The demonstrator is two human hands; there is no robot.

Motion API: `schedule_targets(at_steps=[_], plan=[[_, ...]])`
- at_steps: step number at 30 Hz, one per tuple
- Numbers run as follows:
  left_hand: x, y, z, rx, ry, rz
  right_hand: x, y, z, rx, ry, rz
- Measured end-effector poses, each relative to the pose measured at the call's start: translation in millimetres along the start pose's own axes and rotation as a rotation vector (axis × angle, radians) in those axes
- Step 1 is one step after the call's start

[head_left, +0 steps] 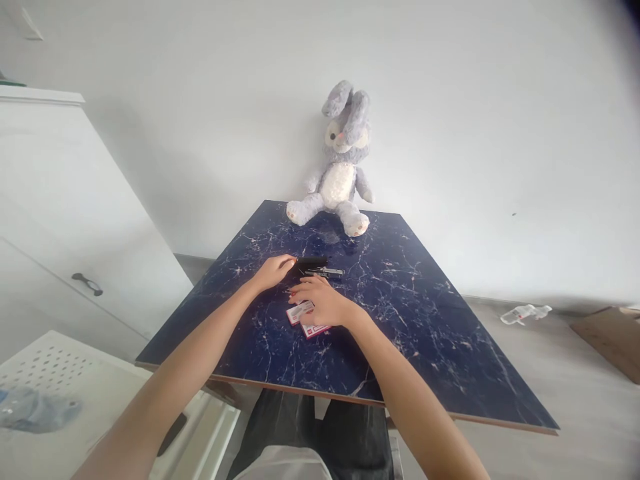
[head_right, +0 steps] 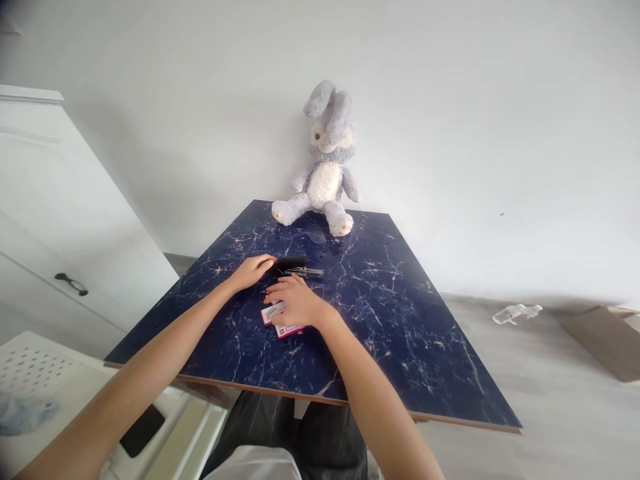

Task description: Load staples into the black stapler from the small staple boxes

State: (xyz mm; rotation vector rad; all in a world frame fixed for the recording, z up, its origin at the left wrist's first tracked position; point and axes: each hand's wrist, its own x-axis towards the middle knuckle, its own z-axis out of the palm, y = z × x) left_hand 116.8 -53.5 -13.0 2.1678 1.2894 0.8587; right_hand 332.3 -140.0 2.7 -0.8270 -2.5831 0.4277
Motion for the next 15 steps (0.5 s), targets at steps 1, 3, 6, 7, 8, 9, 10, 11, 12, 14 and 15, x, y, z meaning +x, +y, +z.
schedule_targets(at_steps=[1,3,6,7,8,9,10,11,12,14,15], plan=[[0.2,0.0,0.3,0.004,-0.004,-0.004,-0.2,0.1,2.5,-0.008,-0.01,0.02],[0.5,-0.2,0.7,0.015,-0.01,-0.006,1.1,-1.3,5.8,-0.015,-0.007,0.041],[0.1,-0.3,1.5,0.029,-0.009,0.018,6.2,-7.4,5.6,0.043,0.11,0.035],[-0.1,0.1,1.7,0.037,-0.004,0.037,7.5,-8.8,3.8,0.084,0.174,0.059],[-0.4,0.9,1.8,0.054,0.01,0.06,8.3,-8.9,1.0,0.135,0.251,0.111],[-0.8,2.2,1.5,0.082,0.041,0.089,8.2,-7.3,-2.5,0.194,0.332,0.187],[-1.3,4.1,0.9,0.116,0.088,0.121,7.4,-3.7,-6.5,0.257,0.415,0.273],[-2.1,6.6,0.0,0.15,0.148,0.156,5.9,1.5,-10.5,0.319,0.5,0.353],[-3.3,9.8,-1.1,0.173,0.205,0.194,4.0,8.0,-14.3,0.375,0.579,0.415],[-7.1,18.2,-2.2,0.166,0.265,0.282,0.0,22.2,-19.5,0.464,0.696,0.481],[-9.6,23.4,-1.4,0.137,0.25,0.328,-1.4,28.4,-20.5,0.506,0.734,0.494]])
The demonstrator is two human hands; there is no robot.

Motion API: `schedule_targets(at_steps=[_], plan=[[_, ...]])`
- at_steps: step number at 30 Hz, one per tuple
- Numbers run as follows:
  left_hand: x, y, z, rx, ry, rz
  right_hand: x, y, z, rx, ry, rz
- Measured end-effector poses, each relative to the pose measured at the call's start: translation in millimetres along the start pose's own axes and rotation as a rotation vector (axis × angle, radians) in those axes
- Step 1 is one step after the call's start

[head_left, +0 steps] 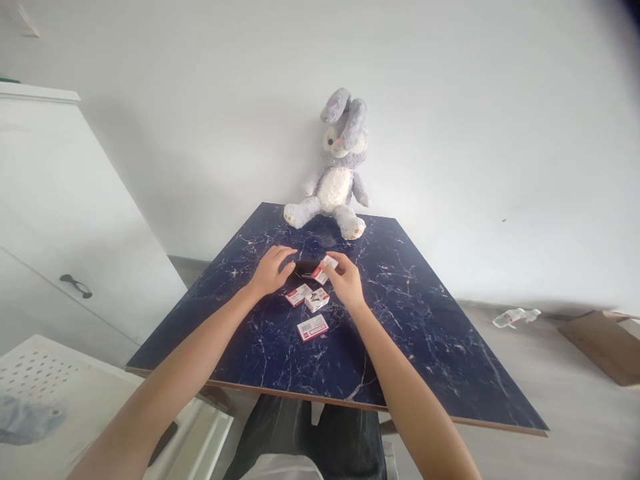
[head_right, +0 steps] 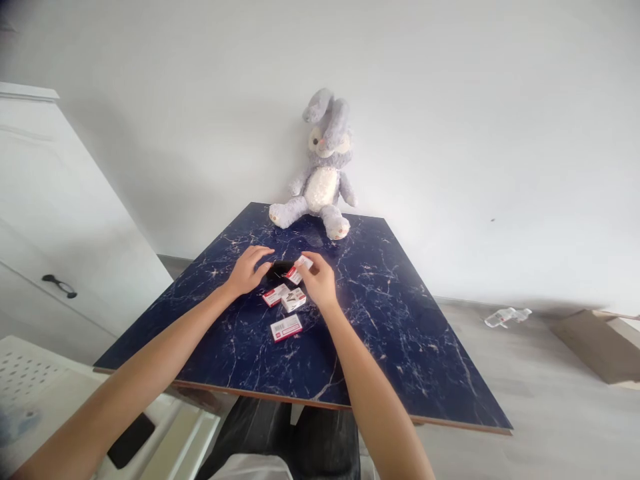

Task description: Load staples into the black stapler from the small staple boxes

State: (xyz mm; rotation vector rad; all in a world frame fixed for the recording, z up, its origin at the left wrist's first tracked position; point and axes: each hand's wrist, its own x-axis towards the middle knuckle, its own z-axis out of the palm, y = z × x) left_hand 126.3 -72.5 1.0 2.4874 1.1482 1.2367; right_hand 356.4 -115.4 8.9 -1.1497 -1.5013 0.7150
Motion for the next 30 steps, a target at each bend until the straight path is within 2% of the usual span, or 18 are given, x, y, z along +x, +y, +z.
schedule_targets(at_steps=[2,4,7,9,11,13,18,22,30], plan=[[-2.8,14.2,3.1,-0.109,-0.061,0.062,3.3,7.4,-1.9,0.103,0.023,0.034],[-6.3,30.2,11.9,-0.24,-0.113,0.057,3.1,11.0,1.5,0.211,0.009,0.055],[-8.8,49.9,29.3,-0.476,-0.091,-0.108,1.2,11.1,7.9,0.291,0.018,0.059],[-6.9,55.4,37.3,-0.64,-0.026,-0.247,1.6,10.8,8.5,0.292,0.043,0.061],[-2.9,54.1,39.4,-0.788,0.071,-0.357,3.3,11.7,6.4,0.294,0.04,0.074],[0.8,48.4,36.3,-0.933,0.108,-0.428,5.1,13.5,4.3,0.324,0.017,0.105],[2.8,33.7,21.5,-1.216,-0.058,-0.573,4.8,13.0,3.9,0.421,-0.064,0.184],[2.9,31.0,14.6,-1.395,-0.17,-0.622,2.7,9.1,2.8,0.434,-0.132,0.198],[4.8,30.3,11.4,-1.581,-0.282,-0.672,-1.4,6.7,2.7,0.381,-0.187,0.213]])
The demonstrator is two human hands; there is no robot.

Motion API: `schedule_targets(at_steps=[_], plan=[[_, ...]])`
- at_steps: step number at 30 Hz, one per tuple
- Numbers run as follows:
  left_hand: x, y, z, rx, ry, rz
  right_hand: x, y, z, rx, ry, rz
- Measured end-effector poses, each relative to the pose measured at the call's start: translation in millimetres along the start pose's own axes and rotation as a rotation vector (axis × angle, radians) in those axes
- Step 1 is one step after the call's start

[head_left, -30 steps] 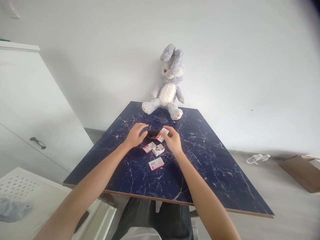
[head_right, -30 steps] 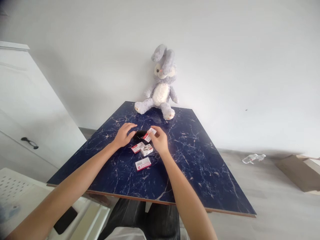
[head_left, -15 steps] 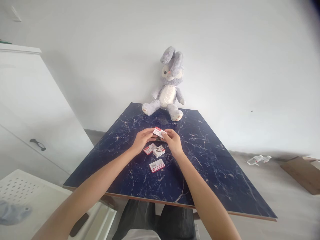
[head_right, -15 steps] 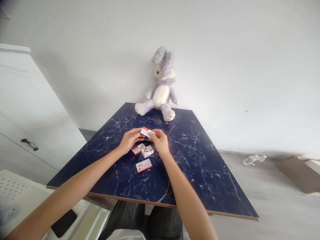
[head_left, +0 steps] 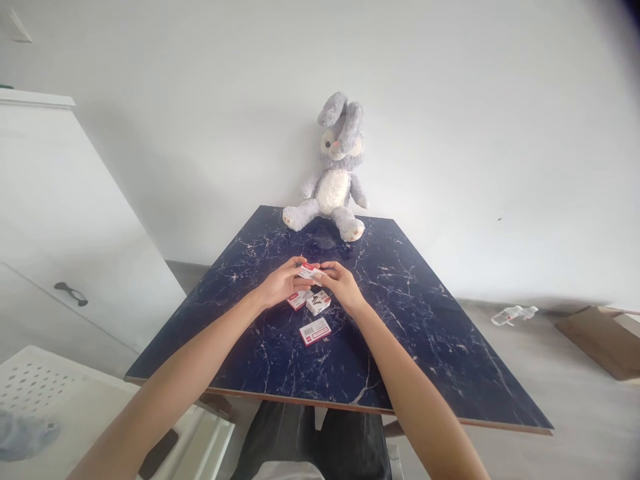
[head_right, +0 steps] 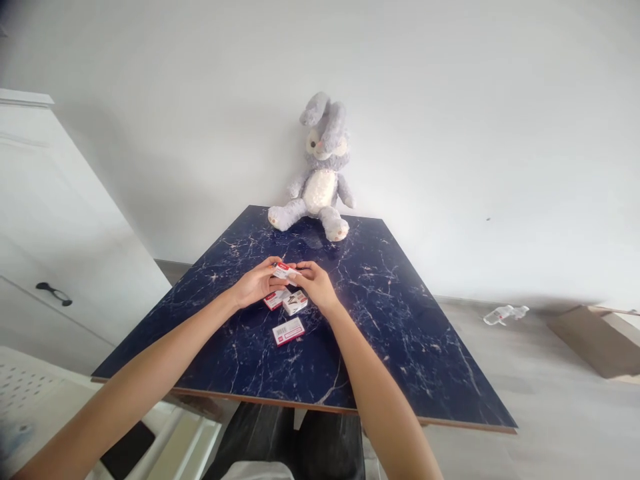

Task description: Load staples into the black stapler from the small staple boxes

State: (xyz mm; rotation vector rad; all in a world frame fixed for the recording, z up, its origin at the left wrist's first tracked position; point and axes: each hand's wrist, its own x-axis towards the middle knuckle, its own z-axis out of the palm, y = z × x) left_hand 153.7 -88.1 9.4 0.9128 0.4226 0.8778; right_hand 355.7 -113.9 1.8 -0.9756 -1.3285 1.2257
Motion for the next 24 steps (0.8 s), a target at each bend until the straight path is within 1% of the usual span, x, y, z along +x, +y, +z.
schedule_targets(at_steps=[3,5,8,11,13,16,20,24], plan=[[-1.7,3.7,-2.6,-0.021,-0.064,-0.021,-0.5,0.1,1.1,0.021,-0.017,0.006],[-3.0,6.1,-3.5,0.027,-0.074,-0.027,0.4,1.4,0.3,0.061,-0.01,0.007],[-4.2,7.4,-3.6,0.162,-0.055,-0.04,2.8,5.4,-3.5,0.104,0.003,0.034],[-3.2,4.1,-2.9,0.344,-0.04,-0.06,4.9,9.8,-7.4,0.065,-0.003,0.054],[-1.0,0.2,-2.7,0.455,0.012,-0.032,5.5,11.3,-7.7,0.038,-0.013,0.059],[3.3,-4.1,-4.5,0.537,0.147,0.055,6.1,10.2,-5.0,0.073,-0.009,0.066],[8.1,-3.1,-11.3,0.501,0.292,0.139,8.2,6.1,-2.9,0.143,0.052,0.036],[9.9,-1.0,-15.6,0.441,0.347,0.161,9.0,3.1,-6.3,0.066,0.08,-0.019]])
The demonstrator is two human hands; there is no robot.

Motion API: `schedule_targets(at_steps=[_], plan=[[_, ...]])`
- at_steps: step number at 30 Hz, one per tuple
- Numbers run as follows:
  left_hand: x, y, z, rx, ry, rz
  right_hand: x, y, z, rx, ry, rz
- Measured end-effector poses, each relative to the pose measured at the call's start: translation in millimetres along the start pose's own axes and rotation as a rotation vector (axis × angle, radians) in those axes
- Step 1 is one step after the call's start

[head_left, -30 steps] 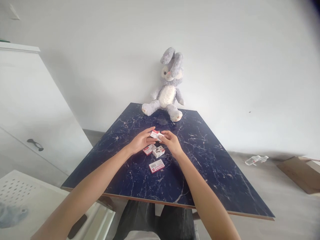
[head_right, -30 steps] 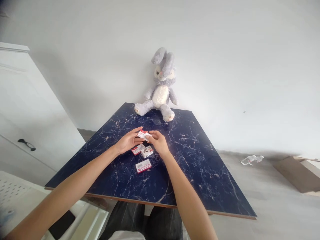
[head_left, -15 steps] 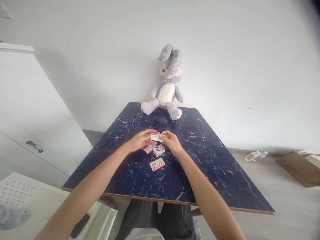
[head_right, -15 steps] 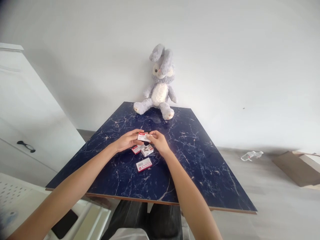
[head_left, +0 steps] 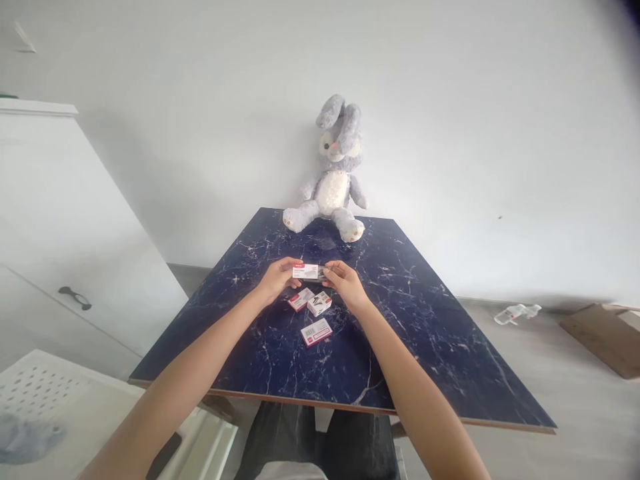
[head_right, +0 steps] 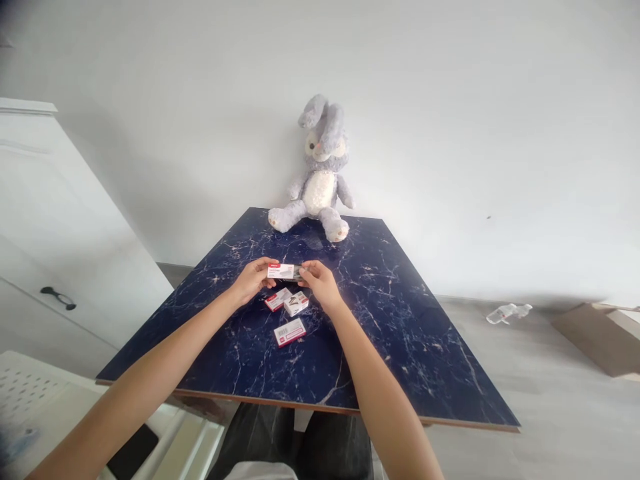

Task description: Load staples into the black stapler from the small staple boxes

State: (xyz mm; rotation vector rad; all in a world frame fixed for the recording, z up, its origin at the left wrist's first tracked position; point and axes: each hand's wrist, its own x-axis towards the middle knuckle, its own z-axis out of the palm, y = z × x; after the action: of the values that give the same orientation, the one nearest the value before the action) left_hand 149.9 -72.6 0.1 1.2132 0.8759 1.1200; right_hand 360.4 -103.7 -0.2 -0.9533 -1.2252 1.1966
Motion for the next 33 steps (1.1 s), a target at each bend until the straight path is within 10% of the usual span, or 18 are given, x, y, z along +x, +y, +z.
schedule_targets(at_steps=[7,12,33], plan=[[-0.7,-0.8,-1.7,-0.002,0.022,-0.011,-6.7,-6.3,-9.8,-0.707,-0.04,-0.45],[-0.8,-3.2,-3.5,-0.031,-0.017,-0.022,-5.6,-5.1,-14.2,-0.843,-0.109,-0.479],[-5.8,-3.1,13.6,-0.368,-0.001,-0.157,6.7,-4.2,-20.4,-0.108,0.282,-0.145]])
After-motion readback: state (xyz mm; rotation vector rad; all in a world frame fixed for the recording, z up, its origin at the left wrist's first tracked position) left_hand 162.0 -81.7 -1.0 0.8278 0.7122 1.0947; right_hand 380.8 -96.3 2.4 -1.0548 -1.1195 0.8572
